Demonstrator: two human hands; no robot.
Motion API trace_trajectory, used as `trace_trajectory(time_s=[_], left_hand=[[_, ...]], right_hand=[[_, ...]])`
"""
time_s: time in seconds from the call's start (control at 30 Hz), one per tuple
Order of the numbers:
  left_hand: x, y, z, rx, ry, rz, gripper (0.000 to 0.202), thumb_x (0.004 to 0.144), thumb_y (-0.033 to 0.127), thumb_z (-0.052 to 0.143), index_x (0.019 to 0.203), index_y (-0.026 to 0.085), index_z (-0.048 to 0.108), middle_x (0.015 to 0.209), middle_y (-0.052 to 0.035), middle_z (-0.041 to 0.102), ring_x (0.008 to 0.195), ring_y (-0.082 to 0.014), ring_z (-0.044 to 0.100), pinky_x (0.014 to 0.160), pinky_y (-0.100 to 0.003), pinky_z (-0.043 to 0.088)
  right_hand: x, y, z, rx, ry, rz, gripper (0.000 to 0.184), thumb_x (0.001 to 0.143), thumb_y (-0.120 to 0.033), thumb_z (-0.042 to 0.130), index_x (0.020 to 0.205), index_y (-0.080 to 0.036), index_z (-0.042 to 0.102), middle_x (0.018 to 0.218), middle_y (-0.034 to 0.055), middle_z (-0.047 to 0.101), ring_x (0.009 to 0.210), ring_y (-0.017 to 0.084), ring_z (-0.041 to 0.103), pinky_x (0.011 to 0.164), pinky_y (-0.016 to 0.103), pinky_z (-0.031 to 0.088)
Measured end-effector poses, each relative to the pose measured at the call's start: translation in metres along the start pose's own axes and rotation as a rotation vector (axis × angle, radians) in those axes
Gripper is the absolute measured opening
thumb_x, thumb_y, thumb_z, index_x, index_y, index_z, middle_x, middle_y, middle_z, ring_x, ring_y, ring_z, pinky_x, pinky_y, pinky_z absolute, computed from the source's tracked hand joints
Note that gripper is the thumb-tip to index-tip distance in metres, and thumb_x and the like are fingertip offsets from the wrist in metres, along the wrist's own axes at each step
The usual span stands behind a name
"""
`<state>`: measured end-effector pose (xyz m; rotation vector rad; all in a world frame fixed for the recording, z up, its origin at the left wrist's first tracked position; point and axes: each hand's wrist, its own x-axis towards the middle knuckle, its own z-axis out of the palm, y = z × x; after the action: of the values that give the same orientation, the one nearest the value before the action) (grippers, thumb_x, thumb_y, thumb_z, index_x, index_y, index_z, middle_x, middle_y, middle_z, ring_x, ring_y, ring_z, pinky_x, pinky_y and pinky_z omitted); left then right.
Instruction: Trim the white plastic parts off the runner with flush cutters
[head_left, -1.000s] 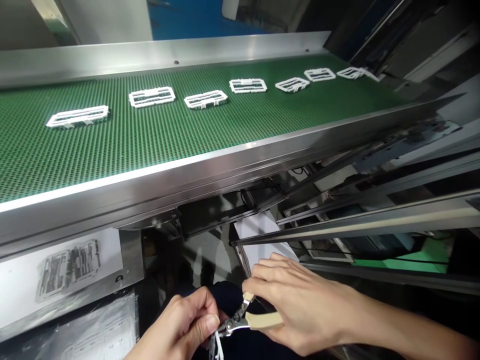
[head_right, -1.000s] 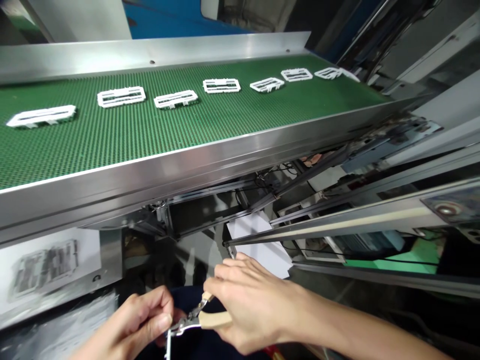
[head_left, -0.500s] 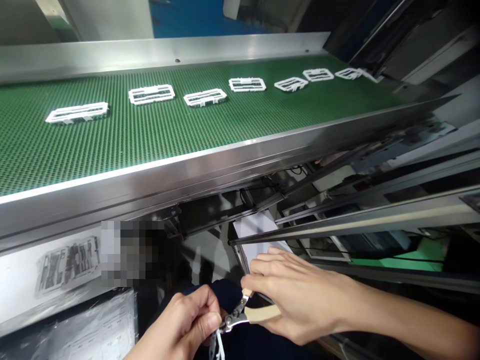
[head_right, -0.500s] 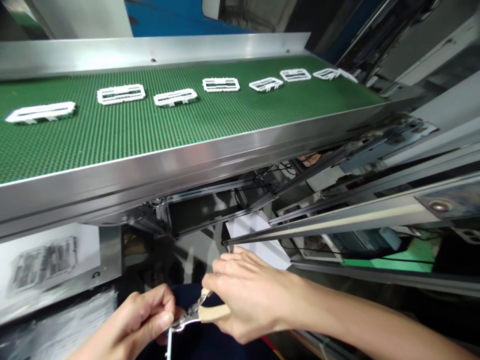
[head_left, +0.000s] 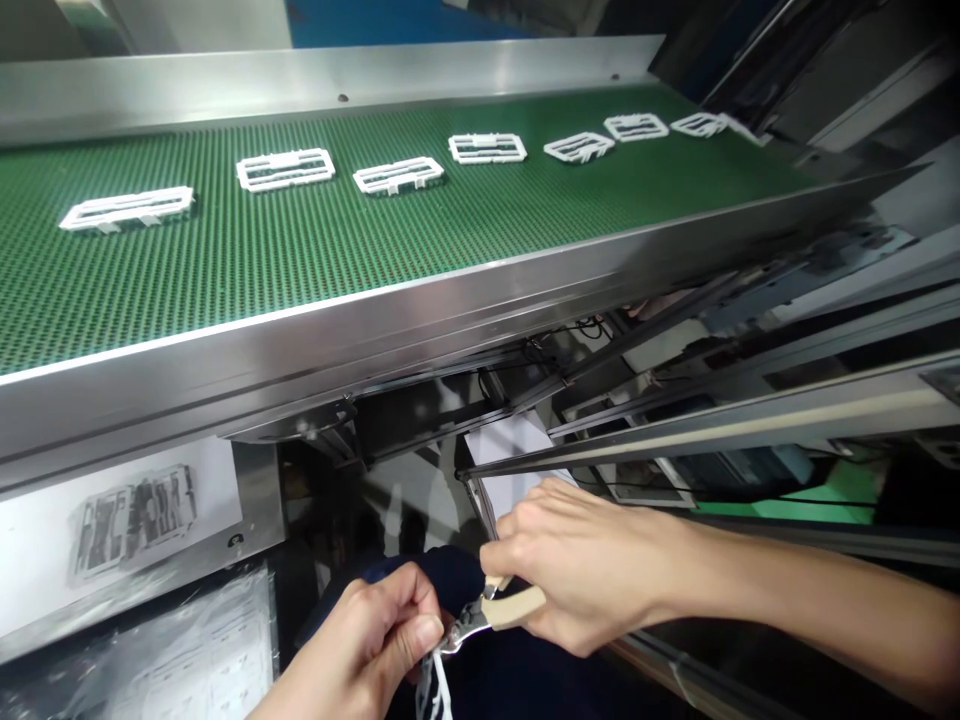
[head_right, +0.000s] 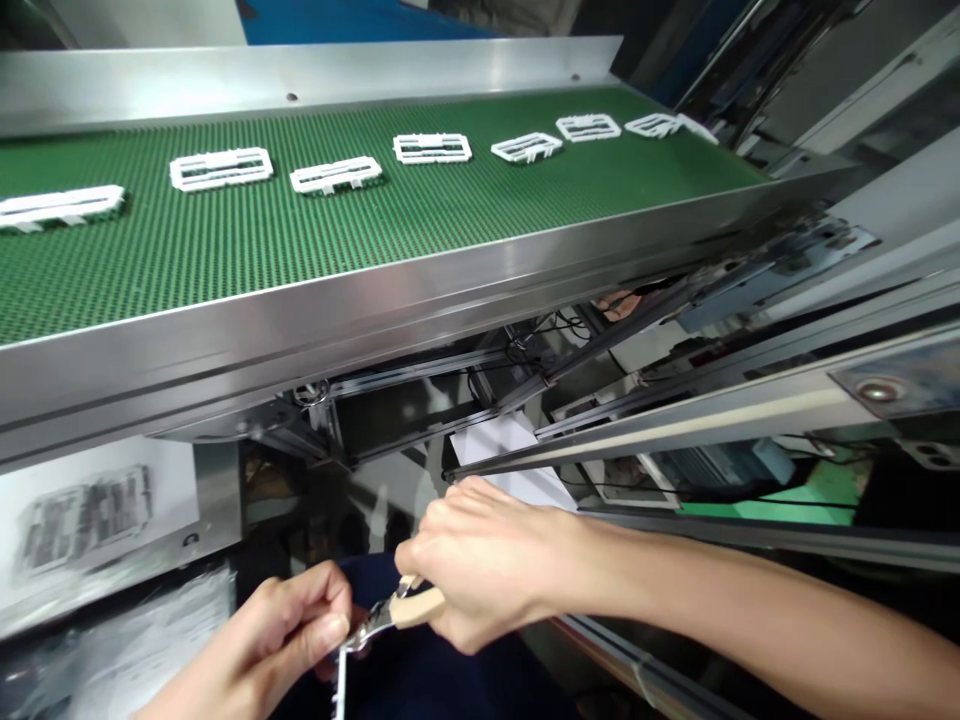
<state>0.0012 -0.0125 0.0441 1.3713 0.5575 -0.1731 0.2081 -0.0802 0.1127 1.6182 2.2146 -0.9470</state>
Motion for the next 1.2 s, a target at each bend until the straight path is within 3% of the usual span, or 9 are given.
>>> trace_trajectory(time_s=[0.17,0.3,0.4,0.53,0.63,0.73,0.8,0.97,1.2], left_hand=[[0.002,-0.029,0.008,-0.333,0.033,0.016,0.036,0.089,0.057,0.044,0.085,0.021,0.047,0.085,-0.0067,0.066,0.076,-0.0189,0.057,0.067,-0.029,0.042],[0.006,-0.063,0.03,-0.367,0.26,0.129,0.06,0.064,0.055,0.078,0.11,0.023,0.056,0.099,-0.007,0.066,0.086,-0.0215,0.058,0.077,-0.032,0.042],[0.011,-0.077,0.043,-0.572,0.382,0.08,0.049,0.071,0.044,0.076,0.113,0.022,0.065,0.105,-0.0104,0.067,0.094,-0.0244,0.059,0.082,-0.033,0.046],[0.017,-0.076,0.04,-1.065,0.314,0.004,0.038,0.075,0.046,0.071,0.105,0.023,0.073,0.109,-0.0114,0.07,0.086,-0.0247,0.065,0.064,-0.031,0.055],[0.019,-0.071,0.033,-1.216,0.225,-0.07,0.036,0.071,0.044,0.076,0.1,0.022,0.075,0.096,-0.0105,0.074,0.069,-0.0195,0.065,0.051,-0.025,0.052],[0.02,-0.07,0.029,-1.26,0.147,-0.151,0.047,0.062,0.05,0.08,0.097,0.019,0.076,0.083,-0.0105,0.075,0.056,-0.0151,0.062,0.049,-0.024,0.05],[0.02,-0.071,0.031,-1.285,0.154,-0.158,0.051,0.059,0.053,0.081,0.095,0.018,0.076,0.083,-0.0115,0.076,0.061,-0.0178,0.065,0.053,-0.025,0.052],[0.016,-0.079,0.036,-1.259,0.159,-0.16,0.053,0.066,0.058,0.074,0.103,0.02,0.074,0.087,-0.0102,0.075,0.062,-0.0213,0.066,0.054,-0.03,0.052],[0.012,-0.078,0.038,-1.216,0.178,-0.17,0.053,0.066,0.058,0.073,0.103,0.021,0.074,0.084,-0.0094,0.073,0.058,-0.0183,0.064,0.051,-0.027,0.048]], right_hand=[[0.001,0.015,0.017,0.374,-0.024,0.18,0.025,0.074,-0.039,0.065,0.063,-0.019,0.055,0.05,-0.0069,0.04,0.047,0.009,0.035,0.046,0.022,0.025],[-0.006,0.025,0.042,0.608,0.034,0.403,0.032,0.079,-0.048,0.06,0.07,-0.018,0.055,0.057,-0.0067,0.04,0.054,0.009,0.037,0.049,0.022,0.028],[-0.01,0.024,0.06,0.602,0.159,0.397,0.022,0.081,-0.041,0.059,0.082,-0.019,0.056,0.069,-0.0044,0.048,0.064,0.012,0.044,0.06,0.024,0.037],[-0.011,0.013,0.071,0.447,0.352,0.358,0.022,0.079,-0.029,0.059,0.1,-0.022,0.056,0.096,0.0029,0.057,0.09,0.021,0.052,0.083,0.035,0.04],[-0.009,0.005,0.068,0.393,0.358,0.316,0.022,0.08,-0.029,0.058,0.101,-0.024,0.055,0.096,0.0027,0.057,0.092,0.021,0.052,0.083,0.036,0.04],[-0.008,0.0,0.063,0.355,0.334,0.286,0.016,0.082,-0.03,0.056,0.096,-0.023,0.054,0.091,0.0018,0.057,0.087,0.02,0.053,0.082,0.035,0.04],[-0.007,-0.001,0.06,0.329,0.311,0.278,0.014,0.081,-0.03,0.056,0.092,-0.022,0.053,0.09,0.0015,0.057,0.086,0.02,0.053,0.082,0.035,0.04],[-0.006,-0.001,0.055,0.269,0.271,0.269,0.013,0.078,-0.028,0.057,0.089,-0.021,0.053,0.086,0.0016,0.057,0.084,0.019,0.054,0.08,0.034,0.041],[-0.009,-0.001,0.055,0.217,0.254,0.265,0.01,0.08,-0.031,0.055,0.082,-0.021,0.052,0.08,0.0014,0.056,0.076,0.018,0.054,0.071,0.03,0.042]])
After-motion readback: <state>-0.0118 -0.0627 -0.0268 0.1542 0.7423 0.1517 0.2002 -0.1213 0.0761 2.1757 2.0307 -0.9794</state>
